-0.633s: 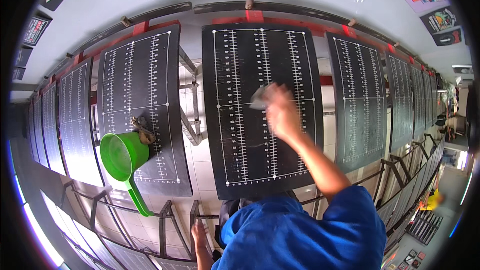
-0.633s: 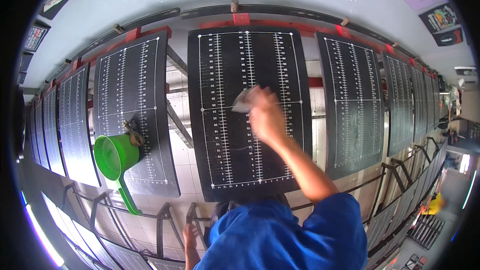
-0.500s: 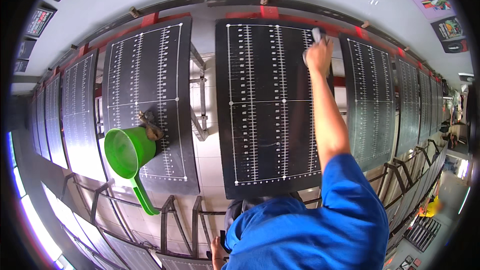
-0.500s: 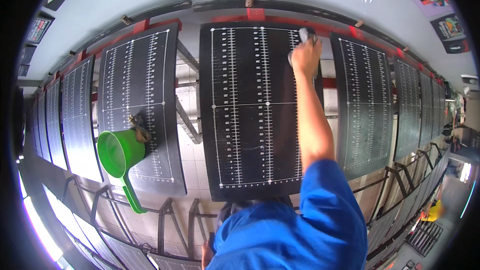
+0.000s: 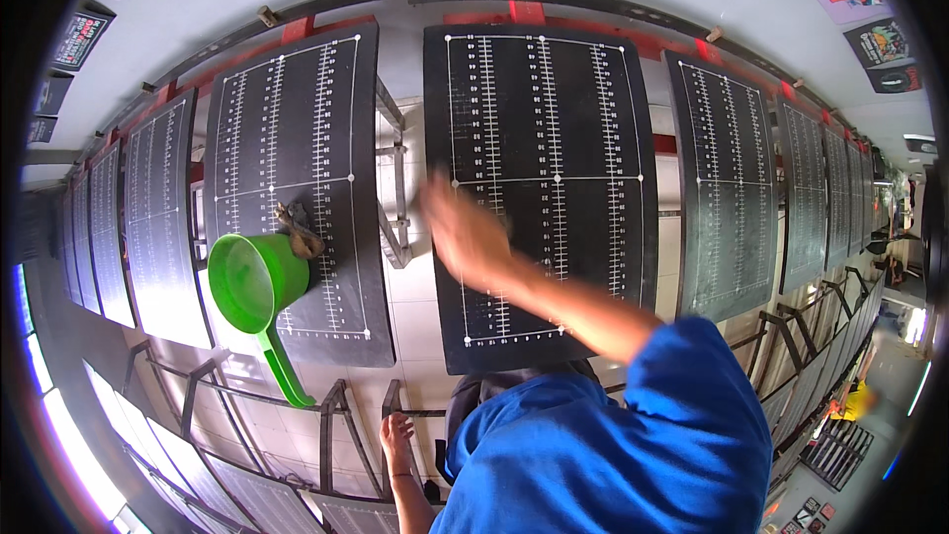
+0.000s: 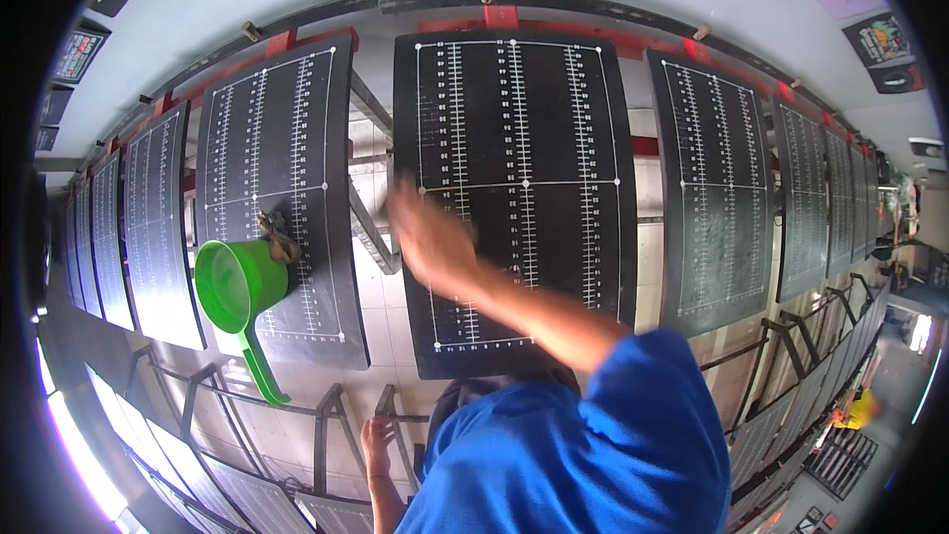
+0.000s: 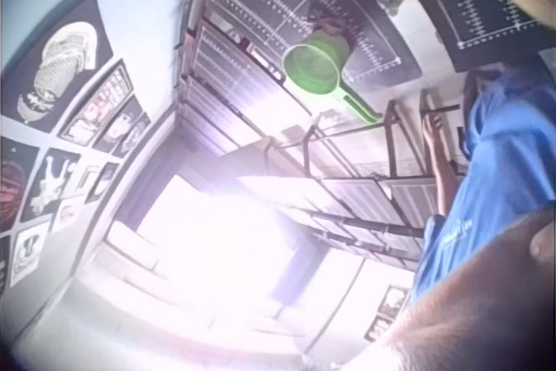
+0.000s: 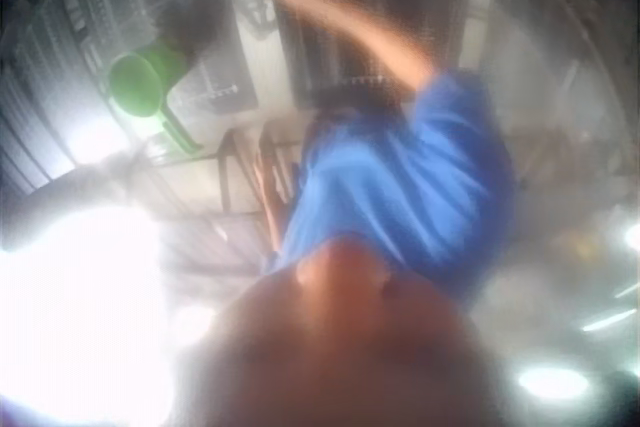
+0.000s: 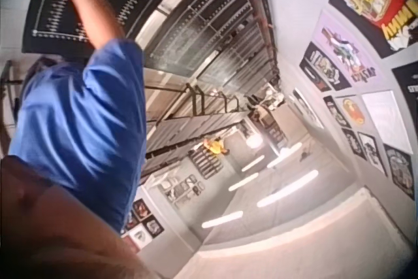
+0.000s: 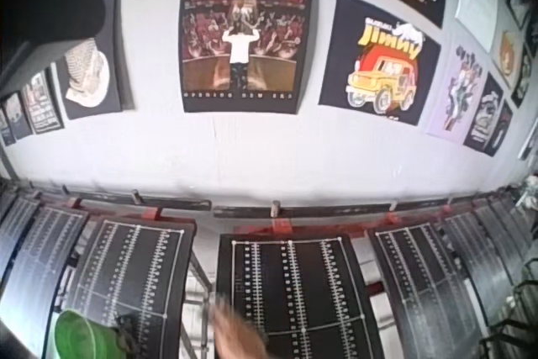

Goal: The person wipes a large black screen with a cloth, then pours liquid from a green scoop onto the screen and spreads it with their hand. The person continues wiping the screen with the cloth.

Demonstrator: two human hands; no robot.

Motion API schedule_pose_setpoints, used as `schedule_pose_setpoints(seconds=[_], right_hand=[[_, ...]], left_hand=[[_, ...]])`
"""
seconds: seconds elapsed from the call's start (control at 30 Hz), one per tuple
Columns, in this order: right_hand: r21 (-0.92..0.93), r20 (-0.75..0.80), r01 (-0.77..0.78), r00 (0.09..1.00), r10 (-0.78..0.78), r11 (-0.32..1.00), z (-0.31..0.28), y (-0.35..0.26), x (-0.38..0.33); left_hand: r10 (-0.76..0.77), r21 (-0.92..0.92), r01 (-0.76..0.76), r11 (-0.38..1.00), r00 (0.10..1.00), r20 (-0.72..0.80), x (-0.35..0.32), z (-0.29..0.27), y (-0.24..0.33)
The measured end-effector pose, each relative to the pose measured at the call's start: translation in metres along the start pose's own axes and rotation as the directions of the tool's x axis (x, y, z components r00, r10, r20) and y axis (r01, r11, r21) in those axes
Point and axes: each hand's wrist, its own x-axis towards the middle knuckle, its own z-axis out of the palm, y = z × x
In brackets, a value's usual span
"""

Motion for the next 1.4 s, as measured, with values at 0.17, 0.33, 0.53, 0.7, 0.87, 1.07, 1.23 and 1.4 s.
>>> schedule_pose_setpoints(seconds=[0.17, 0.33, 0.53, 0.7, 0.87, 1.07, 1.23, 1.4], right_hand=[[0.363, 0.218, 0.107, 0.956, -0.196, 0.925, 0.001, -0.054, -0.115], [0.105, -0.112, 0.119, 0.988, -0.107, 0.987, 0.002, 0.042, 0.035], [0.087, -0.429, -0.210, 0.874, 0.227, 0.974, -0.012, 0.197, 0.160], [-0.444, -0.455, -0.609, 0.785, 0.420, 0.658, -0.121, 0.339, 0.070], [-0.165, -0.503, -0.659, 0.696, 0.512, 0.734, -0.129, 0.324, -0.048], [-0.093, -0.419, -0.689, 0.681, 0.600, 0.718, -0.098, 0.101, -0.253], [-0.006, -0.424, -0.764, 0.586, 0.691, 0.645, -0.081, 0.051, -0.332], [-0.091, -0.464, -0.747, 0.617, 0.636, 0.659, -0.090, 0.125, -0.213]], left_hand=[[-0.122, 0.101, 0.117, 0.988, 0.992, 0.043, 0.021, 0.013, -0.036], [-0.145, 0.200, 0.121, 0.972, 0.983, 0.111, 0.012, 0.019, -0.036], [-0.259, 0.234, 0.238, 0.943, 0.964, 0.063, 0.011, 0.020, -0.025], [-0.119, 0.143, 0.095, 0.985, 0.978, 0.172, 0.024, -0.003, -0.029], [-0.113, 0.369, 0.043, 0.928, 0.979, 0.169, 0.042, 0.004, 0.000], [-0.059, 0.473, -0.128, 0.872, 0.931, 0.361, 0.098, -0.015, -0.016], [-0.028, 0.387, -0.101, 0.917, 0.949, 0.313, 0.100, 0.023, 0.019], [0.065, 0.215, -0.137, 0.967, 0.948, 0.313, 0.049, 0.010, -0.013]])
